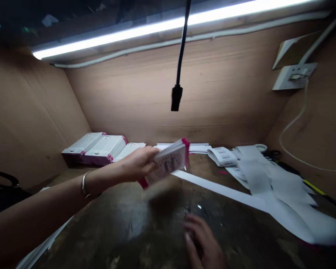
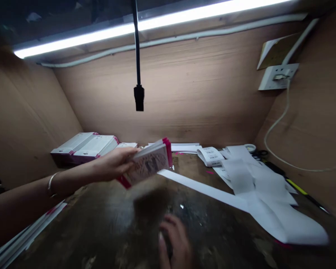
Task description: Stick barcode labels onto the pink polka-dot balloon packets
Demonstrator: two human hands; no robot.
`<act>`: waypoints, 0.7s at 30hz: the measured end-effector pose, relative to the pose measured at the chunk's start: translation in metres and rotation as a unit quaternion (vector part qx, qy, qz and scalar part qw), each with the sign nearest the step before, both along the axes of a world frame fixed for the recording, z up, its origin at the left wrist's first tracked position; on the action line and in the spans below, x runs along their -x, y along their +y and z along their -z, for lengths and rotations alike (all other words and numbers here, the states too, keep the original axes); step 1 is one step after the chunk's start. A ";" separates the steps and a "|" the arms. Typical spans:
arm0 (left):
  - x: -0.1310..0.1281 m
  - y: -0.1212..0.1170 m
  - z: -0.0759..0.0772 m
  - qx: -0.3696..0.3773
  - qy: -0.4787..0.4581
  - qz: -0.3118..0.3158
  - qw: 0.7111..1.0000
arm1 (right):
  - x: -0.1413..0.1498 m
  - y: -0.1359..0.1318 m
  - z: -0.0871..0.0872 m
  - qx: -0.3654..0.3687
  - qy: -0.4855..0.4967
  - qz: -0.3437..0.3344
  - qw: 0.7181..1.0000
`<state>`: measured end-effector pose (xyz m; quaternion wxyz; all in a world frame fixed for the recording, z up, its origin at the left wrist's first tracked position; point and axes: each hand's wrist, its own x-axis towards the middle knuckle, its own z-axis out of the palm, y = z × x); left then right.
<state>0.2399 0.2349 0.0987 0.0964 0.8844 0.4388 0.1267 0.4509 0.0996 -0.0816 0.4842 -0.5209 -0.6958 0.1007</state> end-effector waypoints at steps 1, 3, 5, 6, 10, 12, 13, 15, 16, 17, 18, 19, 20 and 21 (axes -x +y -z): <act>-0.006 -0.021 0.007 0.052 -0.023 0.059 0.997 | -0.005 -0.003 -0.009 -0.039 0.012 0.049 0.998; -0.013 -0.053 0.021 0.118 -0.012 0.114 0.986 | -0.018 -0.011 -0.032 -0.109 0.012 0.150 0.983; -0.016 -0.071 0.031 0.120 0.036 0.126 0.984 | -0.029 -0.019 -0.061 -0.153 -0.039 0.179 0.971; -0.016 -0.076 0.034 0.107 0.052 0.130 0.984 | -0.032 -0.022 -0.076 -0.159 -0.091 0.155 0.971; -0.020 -0.086 0.038 0.082 0.083 0.152 0.981 | -0.022 -0.011 -0.126 0.013 -0.318 -0.064 0.946; -0.021 -0.092 0.038 0.085 0.092 0.154 0.980 | -0.008 0.003 -0.139 0.135 -0.372 -0.155 0.905; -0.021 -0.096 0.038 0.092 0.091 0.157 0.979 | -0.001 0.009 -0.143 0.173 -0.386 -0.182 0.888; -0.016 -0.103 0.039 0.096 0.059 0.146 0.983 | 0.009 0.018 -0.146 0.197 -0.399 -0.203 0.872; -0.010 -0.106 0.040 0.087 0.017 0.124 0.988 | 0.011 0.019 -0.146 0.196 -0.398 -0.200 0.873; -0.003 -0.108 0.041 0.069 -0.046 0.086 0.993 | 0.010 0.019 -0.146 0.198 -0.401 -0.195 0.873; 0.005 -0.110 0.044 0.044 -0.132 0.036 0.990 | 0.006 0.016 -0.145 0.202 -0.390 -0.192 0.878; 0.014 -0.112 0.047 0.020 -0.234 -0.015 0.972 | 0.002 0.012 -0.143 0.207 -0.353 -0.192 0.892; 0.022 -0.114 0.053 0.009 -0.339 -0.056 0.939 | -0.004 0.006 -0.139 0.212 -0.285 -0.193 0.914; 0.028 -0.115 0.060 0.021 -0.432 -0.078 0.898 | -0.008 0.000 -0.133 0.215 -0.190 -0.194 0.938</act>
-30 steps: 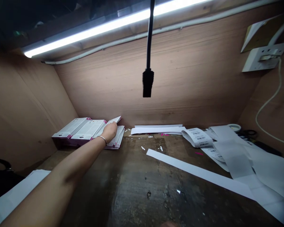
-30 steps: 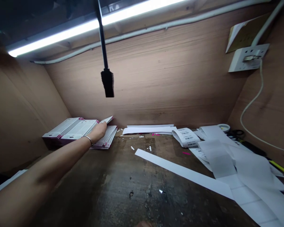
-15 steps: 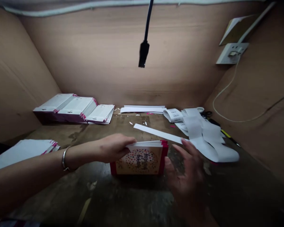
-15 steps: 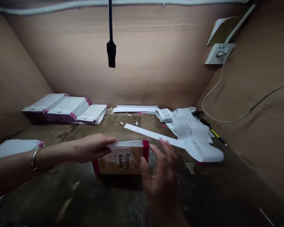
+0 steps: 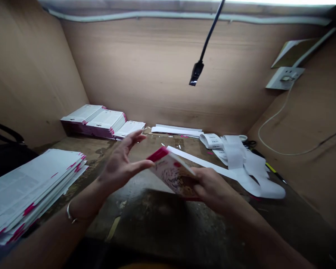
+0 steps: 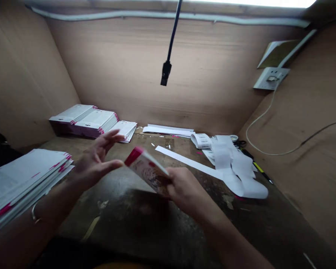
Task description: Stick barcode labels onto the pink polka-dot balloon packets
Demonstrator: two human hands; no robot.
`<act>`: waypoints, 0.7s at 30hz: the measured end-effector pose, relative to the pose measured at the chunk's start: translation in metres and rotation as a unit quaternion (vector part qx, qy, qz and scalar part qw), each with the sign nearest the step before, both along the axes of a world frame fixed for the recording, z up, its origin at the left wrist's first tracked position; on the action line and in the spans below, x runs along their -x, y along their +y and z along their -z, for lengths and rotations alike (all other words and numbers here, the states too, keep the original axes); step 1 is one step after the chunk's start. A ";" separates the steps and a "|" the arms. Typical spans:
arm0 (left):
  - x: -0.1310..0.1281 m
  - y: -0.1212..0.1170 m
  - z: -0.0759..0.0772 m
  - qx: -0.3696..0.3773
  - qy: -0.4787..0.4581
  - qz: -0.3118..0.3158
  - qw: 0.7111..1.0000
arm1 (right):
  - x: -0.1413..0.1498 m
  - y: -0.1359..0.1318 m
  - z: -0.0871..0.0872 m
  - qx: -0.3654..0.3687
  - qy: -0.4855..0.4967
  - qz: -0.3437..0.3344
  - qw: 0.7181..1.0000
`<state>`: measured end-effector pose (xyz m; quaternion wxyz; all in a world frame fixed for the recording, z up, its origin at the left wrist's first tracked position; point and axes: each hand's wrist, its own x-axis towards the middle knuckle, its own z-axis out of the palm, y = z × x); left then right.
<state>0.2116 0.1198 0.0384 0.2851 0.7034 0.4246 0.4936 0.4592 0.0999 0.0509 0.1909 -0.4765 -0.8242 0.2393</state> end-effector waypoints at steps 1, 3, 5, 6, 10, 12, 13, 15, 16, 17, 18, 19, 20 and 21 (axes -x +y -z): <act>0.004 -0.002 0.009 0.028 -0.084 0.008 0.996 | -0.003 -0.006 0.009 0.016 0.111 0.027 0.993; 0.003 -0.007 0.030 0.107 -0.177 0.086 0.975 | -0.004 -0.018 0.033 0.041 0.308 0.074 0.948; -0.007 -0.014 0.051 0.192 -0.191 0.163 0.949 | 0.003 -0.028 0.062 0.067 0.383 0.085 0.917; -0.013 -0.019 0.059 0.224 -0.192 0.179 0.939 | 0.007 -0.032 0.075 0.080 0.390 0.083 0.913; -0.028 -0.034 0.072 0.265 -0.233 0.165 0.921 | 0.013 -0.040 0.097 0.077 0.342 0.085 0.933; -0.030 -0.038 0.071 0.240 -0.234 0.167 0.927 | 0.010 -0.040 0.091 0.055 0.303 0.091 0.947; -0.030 -0.039 0.070 0.227 -0.225 0.170 0.932 | 0.009 -0.040 0.087 0.045 0.288 0.093 0.952; -0.031 -0.038 0.070 0.205 -0.211 0.165 0.941 | 0.007 -0.039 0.080 0.026 0.275 0.104 0.956; -0.032 -0.037 0.071 0.200 -0.208 0.160 0.944 | 0.008 -0.038 0.079 0.022 0.277 0.107 0.955; -0.033 -0.035 0.073 0.201 -0.209 0.156 0.944 | 0.010 -0.037 0.080 0.020 0.286 0.110 0.952; -0.034 -0.033 0.075 0.202 -0.214 0.154 0.943 | 0.011 -0.035 0.081 0.024 0.299 0.111 0.948; -0.035 -0.031 0.077 0.203 -0.219 0.155 0.942 | 0.013 -0.034 0.084 0.031 0.315 0.110 0.942; -0.036 -0.029 0.079 0.204 -0.223 0.161 0.939 | 0.014 -0.032 0.087 0.043 0.335 0.106 0.935; -0.036 -0.027 0.080 0.205 -0.225 0.170 0.937 | 0.015 -0.030 0.090 0.057 0.355 0.105 0.927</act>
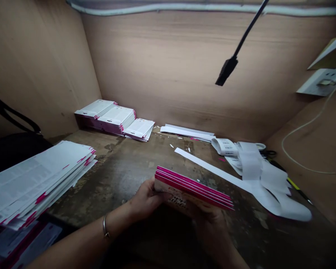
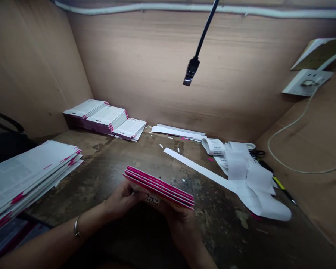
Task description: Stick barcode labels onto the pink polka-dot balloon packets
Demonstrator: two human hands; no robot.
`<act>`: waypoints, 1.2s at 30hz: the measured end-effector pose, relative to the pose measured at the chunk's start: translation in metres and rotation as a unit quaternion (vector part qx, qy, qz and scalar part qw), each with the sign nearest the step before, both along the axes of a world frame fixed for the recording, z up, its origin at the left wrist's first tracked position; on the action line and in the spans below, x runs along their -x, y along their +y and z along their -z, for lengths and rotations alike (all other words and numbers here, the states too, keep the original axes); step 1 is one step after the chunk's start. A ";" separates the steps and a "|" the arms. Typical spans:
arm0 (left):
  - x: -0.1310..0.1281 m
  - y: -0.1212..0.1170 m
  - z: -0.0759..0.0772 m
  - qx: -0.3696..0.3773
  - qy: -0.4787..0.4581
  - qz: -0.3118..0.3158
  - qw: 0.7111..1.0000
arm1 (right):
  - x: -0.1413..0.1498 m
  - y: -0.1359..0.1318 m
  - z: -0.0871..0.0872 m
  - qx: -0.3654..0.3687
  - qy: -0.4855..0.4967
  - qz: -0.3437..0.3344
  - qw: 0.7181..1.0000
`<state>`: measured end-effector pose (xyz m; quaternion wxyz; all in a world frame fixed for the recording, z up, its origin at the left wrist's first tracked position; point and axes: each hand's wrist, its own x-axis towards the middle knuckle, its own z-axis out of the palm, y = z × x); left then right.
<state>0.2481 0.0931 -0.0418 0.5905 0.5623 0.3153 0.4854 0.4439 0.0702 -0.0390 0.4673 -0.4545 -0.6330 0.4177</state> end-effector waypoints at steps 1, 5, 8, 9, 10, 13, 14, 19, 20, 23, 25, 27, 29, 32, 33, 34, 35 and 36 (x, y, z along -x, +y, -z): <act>0.000 0.002 0.000 -0.001 -0.001 0.006 1.000 | 0.001 0.002 0.002 0.012 0.022 0.001 1.000; 0.010 0.004 -0.005 0.015 0.044 0.020 0.999 | 0.004 0.001 0.005 0.067 0.101 0.003 0.993; 0.020 0.002 -0.012 0.084 0.033 0.075 0.993 | 0.010 -0.005 0.003 0.114 0.162 -0.013 0.980; 0.023 0.001 -0.014 0.112 0.017 0.085 0.990 | 0.011 -0.006 0.001 0.133 0.175 -0.026 0.975; 0.025 -0.001 -0.015 0.140 0.001 0.083 0.987 | 0.010 -0.005 0.000 0.151 0.175 -0.046 0.972; 0.026 -0.006 -0.014 0.231 -0.044 0.035 0.971 | -0.006 0.020 -0.007 0.125 0.040 -0.059 0.990; 0.025 -0.007 -0.012 0.267 -0.060 0.025 0.962 | -0.015 0.037 -0.010 0.088 -0.041 -0.034 0.995; 0.012 -0.008 -0.002 0.367 -0.116 0.006 0.923 | -0.061 0.153 -0.014 -0.002 -0.297 0.120 0.947; 0.011 -0.008 0.000 0.371 -0.118 0.000 0.921 | -0.065 0.173 -0.012 0.007 -0.330 0.120 0.936; 0.009 -0.007 0.002 0.380 -0.122 -0.014 0.917 | -0.068 0.214 0.000 0.035 -0.411 0.099 0.906; 0.010 -0.006 0.002 0.390 -0.122 -0.020 0.913 | -0.066 0.225 0.006 0.051 -0.444 0.077 0.891; 0.010 -0.006 0.003 0.398 -0.121 -0.026 0.909 | -0.063 0.228 0.011 0.060 -0.461 0.057 0.884; 0.009 -0.005 0.004 0.402 -0.119 -0.033 0.907 | -0.062 0.226 0.014 0.055 -0.462 0.048 0.884; 0.008 -0.004 0.008 0.405 -0.120 -0.037 0.905 | -0.061 0.224 0.016 0.036 -0.441 0.059 0.895; 0.008 -0.004 0.009 0.406 -0.121 -0.038 0.905 | -0.062 0.224 0.015 0.030 -0.428 0.062 0.901; 0.008 -0.003 0.010 0.406 -0.120 -0.039 0.905 | -0.063 0.223 0.014 0.026 -0.414 0.062 0.908; 0.008 -0.003 0.011 0.406 -0.119 -0.041 0.905 | -0.064 0.222 0.011 0.022 -0.399 0.058 0.915; 0.008 -0.003 0.011 0.406 -0.115 -0.044 0.906 | -0.066 0.219 0.008 0.020 -0.383 0.053 0.922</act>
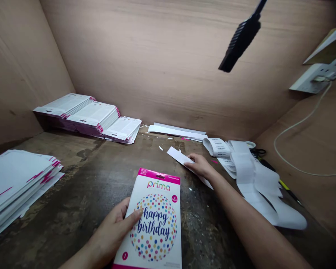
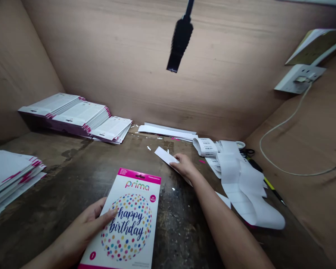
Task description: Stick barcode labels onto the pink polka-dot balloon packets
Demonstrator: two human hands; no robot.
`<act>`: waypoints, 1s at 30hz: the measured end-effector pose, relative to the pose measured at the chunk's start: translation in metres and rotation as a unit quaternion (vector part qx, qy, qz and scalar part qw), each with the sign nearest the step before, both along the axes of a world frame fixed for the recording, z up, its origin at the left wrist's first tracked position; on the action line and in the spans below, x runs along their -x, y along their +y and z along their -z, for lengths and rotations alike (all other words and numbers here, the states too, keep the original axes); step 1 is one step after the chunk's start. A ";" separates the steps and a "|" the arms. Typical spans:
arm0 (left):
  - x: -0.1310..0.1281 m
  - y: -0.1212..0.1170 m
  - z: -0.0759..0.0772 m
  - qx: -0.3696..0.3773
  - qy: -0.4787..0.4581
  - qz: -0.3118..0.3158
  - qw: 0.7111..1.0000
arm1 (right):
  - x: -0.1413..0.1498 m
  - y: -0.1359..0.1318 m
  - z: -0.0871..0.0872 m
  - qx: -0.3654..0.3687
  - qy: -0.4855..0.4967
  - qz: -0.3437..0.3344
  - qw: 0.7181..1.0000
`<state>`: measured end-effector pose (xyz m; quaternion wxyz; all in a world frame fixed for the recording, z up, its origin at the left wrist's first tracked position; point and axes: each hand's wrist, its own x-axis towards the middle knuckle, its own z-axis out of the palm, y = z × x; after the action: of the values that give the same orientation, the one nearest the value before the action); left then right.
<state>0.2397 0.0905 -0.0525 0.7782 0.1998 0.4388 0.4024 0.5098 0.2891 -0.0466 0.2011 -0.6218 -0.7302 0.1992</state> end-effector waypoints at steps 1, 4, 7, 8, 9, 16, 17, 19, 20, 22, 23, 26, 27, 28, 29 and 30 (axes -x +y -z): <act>0.000 0.000 0.000 -0.001 0.006 -0.001 1.000 | -0.001 -0.005 -0.005 -0.002 0.018 -0.007 1.000; 0.000 0.002 -0.003 -0.014 0.030 -0.008 0.999 | -0.003 -0.032 -0.028 -0.029 0.075 -0.007 0.997; -0.001 0.004 -0.005 -0.034 0.059 -0.027 0.997 | 0.005 -0.077 -0.050 -0.052 0.143 0.015 0.988; -0.002 0.005 -0.004 -0.038 0.068 -0.036 0.996 | 0.011 -0.093 -0.056 -0.015 0.180 -0.004 0.984; -0.002 0.005 -0.004 -0.041 0.073 -0.043 0.996 | 0.017 -0.109 -0.059 0.037 0.191 -0.039 0.980; 0.002 0.001 0.000 -0.077 0.071 -0.062 0.993 | 0.055 -0.159 -0.044 0.216 0.126 -0.103 0.963; 0.003 0.000 0.000 -0.071 0.084 -0.067 0.992 | 0.057 -0.159 -0.043 0.228 0.124 -0.102 0.960; 0.004 -0.001 0.000 -0.060 0.096 -0.072 0.991 | 0.061 -0.159 -0.043 0.242 0.115 -0.103 0.958; 0.004 -0.001 0.000 -0.061 0.091 -0.071 0.991 | 0.062 -0.160 -0.043 0.244 0.108 -0.106 0.958; 0.004 -0.001 0.000 -0.069 0.062 -0.061 0.994 | 0.065 -0.161 -0.044 0.242 0.093 -0.111 0.959; 0.004 0.000 0.000 -0.074 0.047 -0.056 0.995 | 0.067 -0.161 -0.044 0.243 0.090 -0.116 0.959; 0.003 0.001 0.001 -0.080 0.036 -0.055 0.995 | 0.070 -0.160 -0.042 0.244 0.084 -0.129 0.957; 0.003 0.002 0.002 -0.078 0.042 -0.058 0.994 | 0.071 -0.160 -0.041 0.245 0.084 -0.131 0.957; 0.003 0.002 0.003 -0.075 0.051 -0.062 0.994 | 0.071 -0.159 -0.039 0.247 0.084 -0.132 0.956; 0.003 0.002 0.004 -0.071 0.060 -0.065 0.994 | 0.071 -0.158 -0.038 0.250 0.083 -0.132 0.956; 0.003 0.002 0.004 -0.069 0.066 -0.066 0.993 | 0.071 -0.158 -0.037 0.252 0.080 -0.133 0.955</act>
<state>0.2362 0.0930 -0.0569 0.7035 0.2501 0.4727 0.4681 0.4390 0.1316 -0.0100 0.0676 -0.5318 -0.7138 0.4507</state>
